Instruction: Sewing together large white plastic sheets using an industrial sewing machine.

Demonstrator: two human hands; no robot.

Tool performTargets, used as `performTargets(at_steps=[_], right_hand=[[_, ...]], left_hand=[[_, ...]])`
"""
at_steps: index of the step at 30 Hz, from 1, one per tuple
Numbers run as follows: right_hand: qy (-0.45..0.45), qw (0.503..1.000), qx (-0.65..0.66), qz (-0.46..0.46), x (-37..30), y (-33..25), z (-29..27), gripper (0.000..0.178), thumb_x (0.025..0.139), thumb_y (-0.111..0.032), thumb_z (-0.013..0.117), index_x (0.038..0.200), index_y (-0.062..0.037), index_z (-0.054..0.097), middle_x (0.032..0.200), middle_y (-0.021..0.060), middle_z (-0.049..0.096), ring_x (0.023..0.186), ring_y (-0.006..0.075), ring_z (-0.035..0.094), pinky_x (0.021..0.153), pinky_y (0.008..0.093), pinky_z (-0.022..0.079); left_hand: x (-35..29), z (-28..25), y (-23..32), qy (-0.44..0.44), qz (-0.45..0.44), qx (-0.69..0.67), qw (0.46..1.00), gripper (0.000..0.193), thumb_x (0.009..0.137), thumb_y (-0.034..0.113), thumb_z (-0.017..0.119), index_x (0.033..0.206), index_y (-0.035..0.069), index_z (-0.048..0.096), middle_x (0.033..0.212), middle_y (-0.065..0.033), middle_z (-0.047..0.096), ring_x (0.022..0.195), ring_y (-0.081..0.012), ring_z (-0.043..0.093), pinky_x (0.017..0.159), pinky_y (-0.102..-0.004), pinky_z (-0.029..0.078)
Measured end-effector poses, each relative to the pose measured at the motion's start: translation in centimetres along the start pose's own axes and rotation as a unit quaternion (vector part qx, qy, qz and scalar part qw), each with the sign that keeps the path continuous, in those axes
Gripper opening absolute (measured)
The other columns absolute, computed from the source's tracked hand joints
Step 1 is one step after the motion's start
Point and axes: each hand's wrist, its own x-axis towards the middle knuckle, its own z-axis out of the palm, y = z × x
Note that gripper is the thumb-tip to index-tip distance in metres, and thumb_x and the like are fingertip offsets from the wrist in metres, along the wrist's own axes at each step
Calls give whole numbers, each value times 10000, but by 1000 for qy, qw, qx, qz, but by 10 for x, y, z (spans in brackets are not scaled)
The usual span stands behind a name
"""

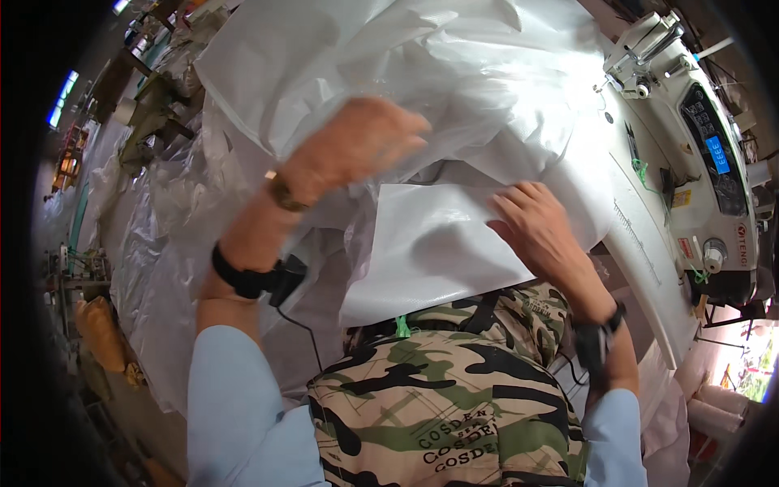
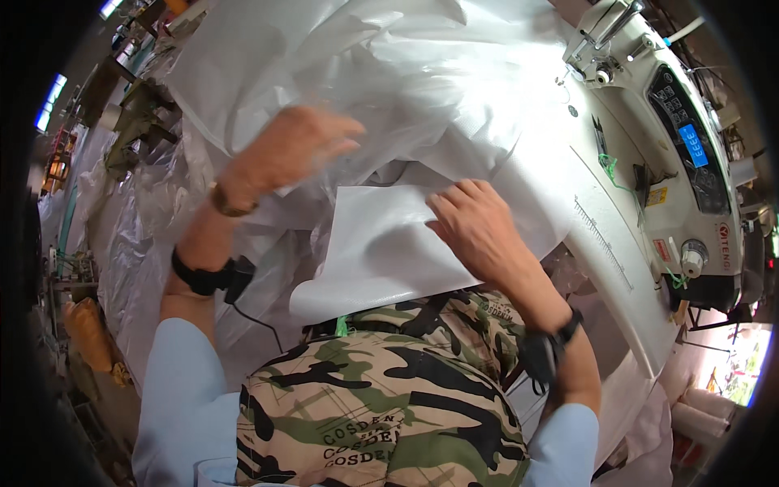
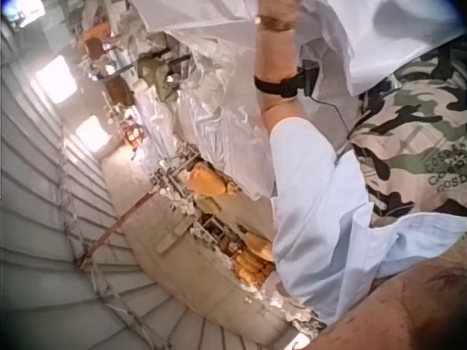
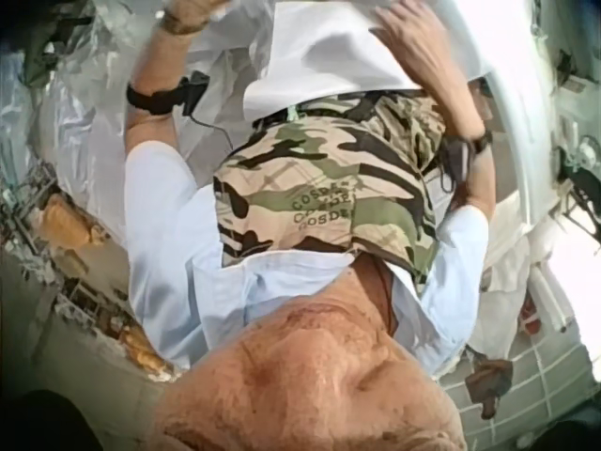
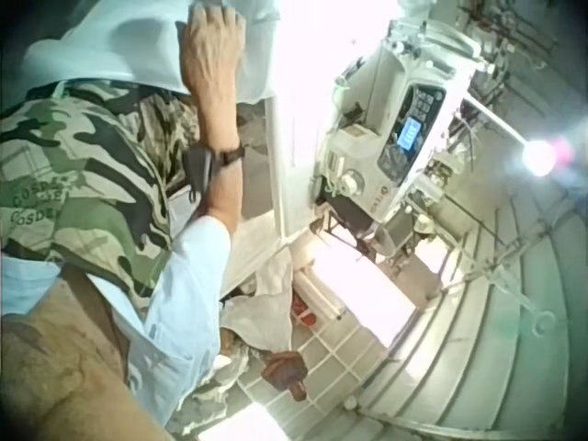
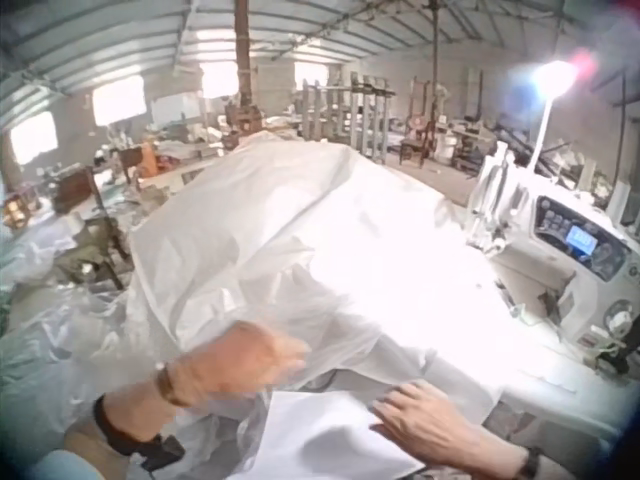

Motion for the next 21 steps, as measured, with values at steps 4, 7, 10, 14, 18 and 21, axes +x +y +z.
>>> performTargets(at_steps=[4,7,10,14,18,21], right_hand=[[-35,998,28,41,23,56,104,381,918,-268,673,1123,47,610,1151,191,652,1125,365,576,940,459,445],[-42,993,39,105,40,49,129,390,917,-274,672,1141,42,623,1200,202,653,1171,368,566,970,478,438],[-151,953,127,232,50,43,129,329,892,-264,691,1084,1,659,1181,173,671,1185,341,571,982,501,431],[-252,921,158,251,47,31,102,196,877,-239,684,953,-58,682,1134,90,697,1150,281,595,1009,520,400],[47,997,57,1,14,-2,11,84,861,-165,685,899,-90,679,1113,45,697,1113,248,603,1086,467,341],[85,995,58,11,-20,-37,-56,93,827,-153,704,838,-98,630,1106,52,696,1142,307,563,1085,532,325]], left_hand=[[30,20,46,-176,-108,-170,963,169,919,112,582,1017,53,707,877,-200,692,894,-387,663,817,-464,520],[12,56,33,-181,-130,-146,964,250,930,111,583,1139,25,688,962,-220,706,894,-393,675,800,-436,531],[8,65,24,-132,-149,-177,964,276,933,88,561,1170,23,689,989,-224,710,910,-384,681,818,-415,535],[13,61,14,-168,-202,-263,928,293,946,88,542,1187,7,688,1042,-189,732,950,-321,699,875,-382,538],[12,67,10,-136,-178,-310,924,280,925,58,516,1126,2,702,1023,-187,731,946,-322,694,872,-374,537],[-2,60,11,-164,-192,-357,899,262,931,67,536,1122,-5,700,1029,-171,739,946,-289,703,876,-373,538]])
